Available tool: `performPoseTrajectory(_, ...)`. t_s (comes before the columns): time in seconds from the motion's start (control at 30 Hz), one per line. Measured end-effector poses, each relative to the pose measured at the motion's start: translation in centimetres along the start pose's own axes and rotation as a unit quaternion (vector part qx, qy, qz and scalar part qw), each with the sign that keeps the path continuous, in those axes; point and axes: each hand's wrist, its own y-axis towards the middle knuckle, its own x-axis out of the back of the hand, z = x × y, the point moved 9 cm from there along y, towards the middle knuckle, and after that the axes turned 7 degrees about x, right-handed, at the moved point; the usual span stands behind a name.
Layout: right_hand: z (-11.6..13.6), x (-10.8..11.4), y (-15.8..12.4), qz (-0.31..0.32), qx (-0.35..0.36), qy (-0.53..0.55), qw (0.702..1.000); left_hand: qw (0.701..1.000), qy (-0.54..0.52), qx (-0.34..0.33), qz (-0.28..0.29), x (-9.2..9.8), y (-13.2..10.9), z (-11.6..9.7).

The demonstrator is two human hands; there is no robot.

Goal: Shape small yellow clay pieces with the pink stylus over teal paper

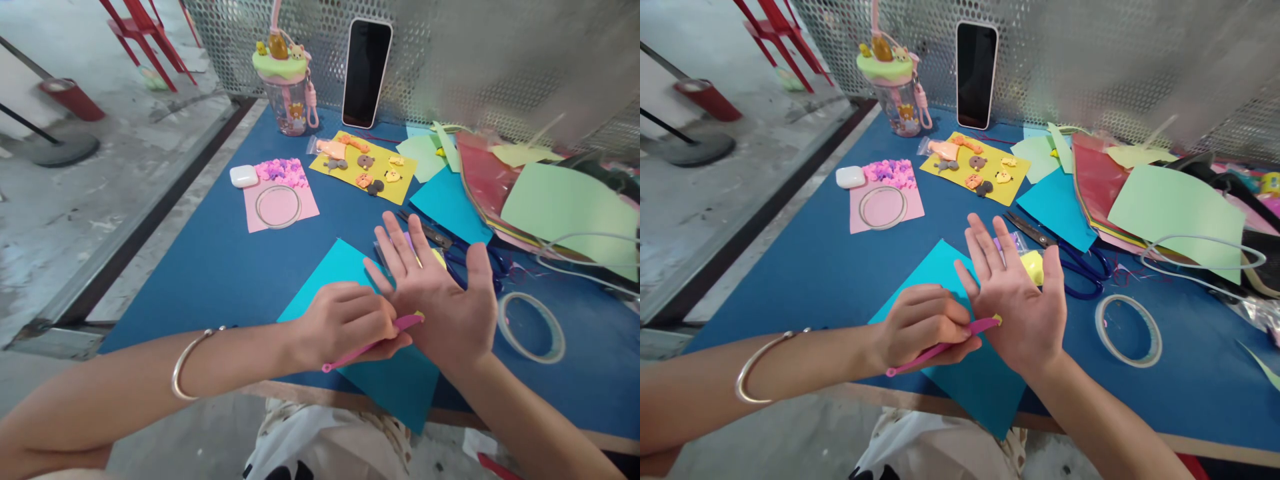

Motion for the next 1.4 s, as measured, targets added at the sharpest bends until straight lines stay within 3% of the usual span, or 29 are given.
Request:
performPoseTrajectory(0.17,0.1,-0.1,0.0,0.01,0.002,-0.004,1.0,0.999,-0.021,0.029,-0.019,0.6,0.3,0.4)
performPoseTrajectory(0.43,0.4,-0.1,0.0,0.015,0.005,-0.034,0.999,0.977,-0.152,0.152,0.018,0.6,0.7,2.3)
performPoseTrajectory(0.6,0.1,-0.1,0.1,0.028,-0.007,-0.024,0.999,0.974,-0.169,0.141,0.045,0.2,0.9,2.2)
performPoseTrajectory(0.8,-0.1,-0.3,0.1,0.039,-0.014,-0.023,0.999,0.972,-0.185,0.145,0.023,0.5,1.0,2.4)
performPoseTrajectory(1.07,-0.5,-0.4,-0.1,0.049,-0.02,-0.018,0.998,0.971,-0.175,0.157,0.046,-0.1,1.2,2.6)
performPoseTrajectory(1.4,-0.4,-0.4,-0.2,0.049,-0.01,-0.028,0.998,0.973,-0.164,0.162,0.027,-0.2,0.8,2.8)
